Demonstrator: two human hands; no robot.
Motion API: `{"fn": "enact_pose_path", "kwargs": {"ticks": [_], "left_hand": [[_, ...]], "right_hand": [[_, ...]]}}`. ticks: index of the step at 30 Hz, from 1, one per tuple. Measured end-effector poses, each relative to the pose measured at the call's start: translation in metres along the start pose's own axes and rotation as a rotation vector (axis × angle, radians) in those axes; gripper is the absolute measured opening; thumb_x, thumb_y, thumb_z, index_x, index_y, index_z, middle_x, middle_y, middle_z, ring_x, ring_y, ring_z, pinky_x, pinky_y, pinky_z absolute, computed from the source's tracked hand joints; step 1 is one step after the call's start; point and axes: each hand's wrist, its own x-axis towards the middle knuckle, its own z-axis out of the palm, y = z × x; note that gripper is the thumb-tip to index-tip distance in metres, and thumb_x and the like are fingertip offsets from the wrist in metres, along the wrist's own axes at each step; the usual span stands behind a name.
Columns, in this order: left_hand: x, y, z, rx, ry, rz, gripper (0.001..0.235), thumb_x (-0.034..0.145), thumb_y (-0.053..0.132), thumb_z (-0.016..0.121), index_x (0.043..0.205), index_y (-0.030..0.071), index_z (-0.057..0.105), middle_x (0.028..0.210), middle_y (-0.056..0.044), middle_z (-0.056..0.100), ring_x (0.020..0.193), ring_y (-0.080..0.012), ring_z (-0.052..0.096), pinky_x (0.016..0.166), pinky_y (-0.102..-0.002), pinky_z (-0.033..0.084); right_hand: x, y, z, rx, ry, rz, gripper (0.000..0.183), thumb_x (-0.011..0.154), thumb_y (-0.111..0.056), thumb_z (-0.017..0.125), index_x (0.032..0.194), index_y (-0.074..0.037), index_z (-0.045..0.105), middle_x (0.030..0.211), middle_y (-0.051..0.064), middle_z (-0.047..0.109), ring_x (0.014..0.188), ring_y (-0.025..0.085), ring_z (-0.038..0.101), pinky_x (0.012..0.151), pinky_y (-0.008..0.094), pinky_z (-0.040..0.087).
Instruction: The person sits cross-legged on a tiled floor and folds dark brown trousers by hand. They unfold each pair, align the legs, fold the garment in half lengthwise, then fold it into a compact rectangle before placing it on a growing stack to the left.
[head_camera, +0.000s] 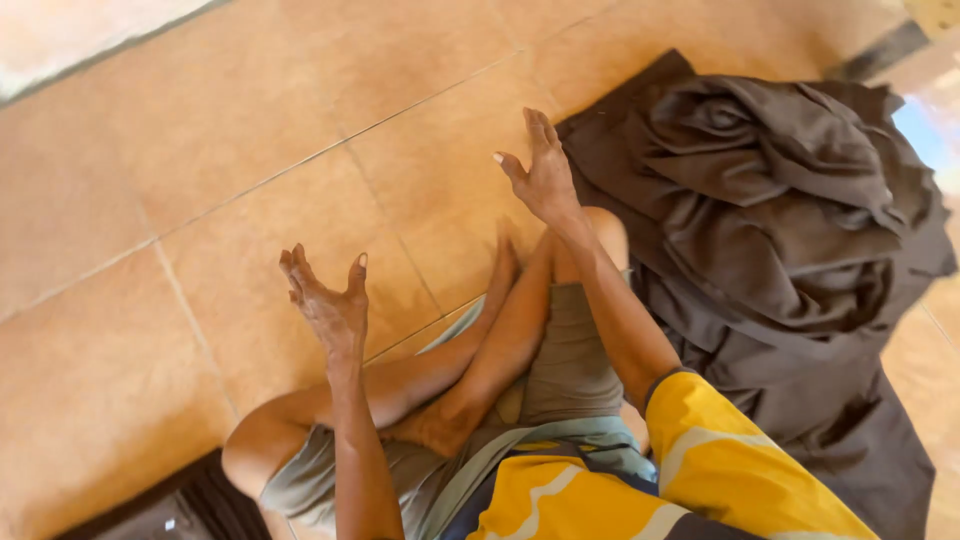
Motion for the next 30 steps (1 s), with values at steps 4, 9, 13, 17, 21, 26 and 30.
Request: {"fn": "enact_pose_path", "kwargs": {"ticks": [4,9,13,17,21,26,30], "left_hand": [[0.0,0.108,0.066,-0.085,-0.164,0.159,0.087,0.086,0.027,0.089,0.151,-0.002,0.039,0.156,-0.034,0.033,0.137,-0.0587,0.042,0.11,-0.079,0.025],[-0.018,0.184,0.158,-0.131,-0.399,0.488,0.097,0.086,0.041,0.084,0.158,0.002,0.032,0.156,-0.034,0.034,0.143,-0.0555,0.036,0.107,-0.079,0.03],[-0.049,0.251,0.2,-0.149,-0.555,0.637,0.092,0.093,0.048,0.075,0.159,0.003,0.029,0.156,-0.036,0.033,0.145,-0.0539,0.035,0.105,-0.079,0.033],[-0.084,0.282,0.25,-0.118,-0.764,0.764,0.087,0.095,0.053,0.066,0.163,0.018,0.024,0.162,-0.031,0.027,0.145,-0.0489,0.039,0.109,-0.075,0.029],[-0.115,0.299,0.281,-0.091,-0.996,0.832,0.08,0.098,0.063,0.051,0.163,0.028,0.02,0.167,-0.028,0.018,0.146,-0.0465,0.037,0.113,-0.068,0.027],[-0.144,0.301,0.317,-0.117,-1.057,0.803,0.083,0.093,0.069,0.058,0.163,0.035,0.029,0.156,-0.029,0.038,0.121,-0.0537,0.061,0.104,-0.067,0.046],[-0.145,0.336,0.279,-0.451,-1.302,0.313,0.089,0.091,0.057,0.07,0.162,0.019,0.032,0.157,-0.036,0.034,0.129,-0.0546,0.053,0.106,-0.063,0.048]], "right_hand": [[-0.027,0.031,-0.104,-0.061,0.123,0.137,0.083,0.092,-0.039,0.083,0.155,-0.002,0.043,0.151,0.033,0.043,0.14,0.053,0.043,0.116,0.06,0.038],[-0.077,0.078,-0.205,-0.305,0.298,0.28,0.088,0.088,-0.048,0.086,0.155,-0.004,0.048,0.156,0.031,0.037,0.143,0.051,0.038,0.118,0.057,0.033],[-0.104,0.1,-0.278,-0.423,0.349,0.39,0.09,0.091,-0.049,0.084,0.155,-0.001,0.045,0.156,0.033,0.033,0.145,0.051,0.035,0.117,0.058,0.033],[-0.119,0.164,-0.317,-0.569,0.39,0.554,0.1,0.095,-0.061,0.079,0.162,-0.005,0.029,0.162,0.028,0.016,0.15,0.052,0.025,0.111,0.068,0.034],[-0.116,0.191,-0.335,-0.511,0.294,0.847,0.118,0.091,-0.088,0.053,0.164,-0.018,-0.008,0.17,0.03,0.01,0.143,0.063,0.032,0.102,0.073,0.036],[-0.126,0.26,-0.331,-0.755,0.252,0.789,0.084,0.093,-0.064,0.073,0.153,-0.018,0.037,0.129,0.02,0.057,0.113,0.045,0.058,0.086,0.06,0.044],[-0.136,0.265,-0.317,-0.876,0.317,0.673,0.034,0.09,-0.051,0.076,0.109,-0.023,0.072,0.102,0.004,0.062,0.097,0.029,0.061,0.088,0.049,0.039]]}}
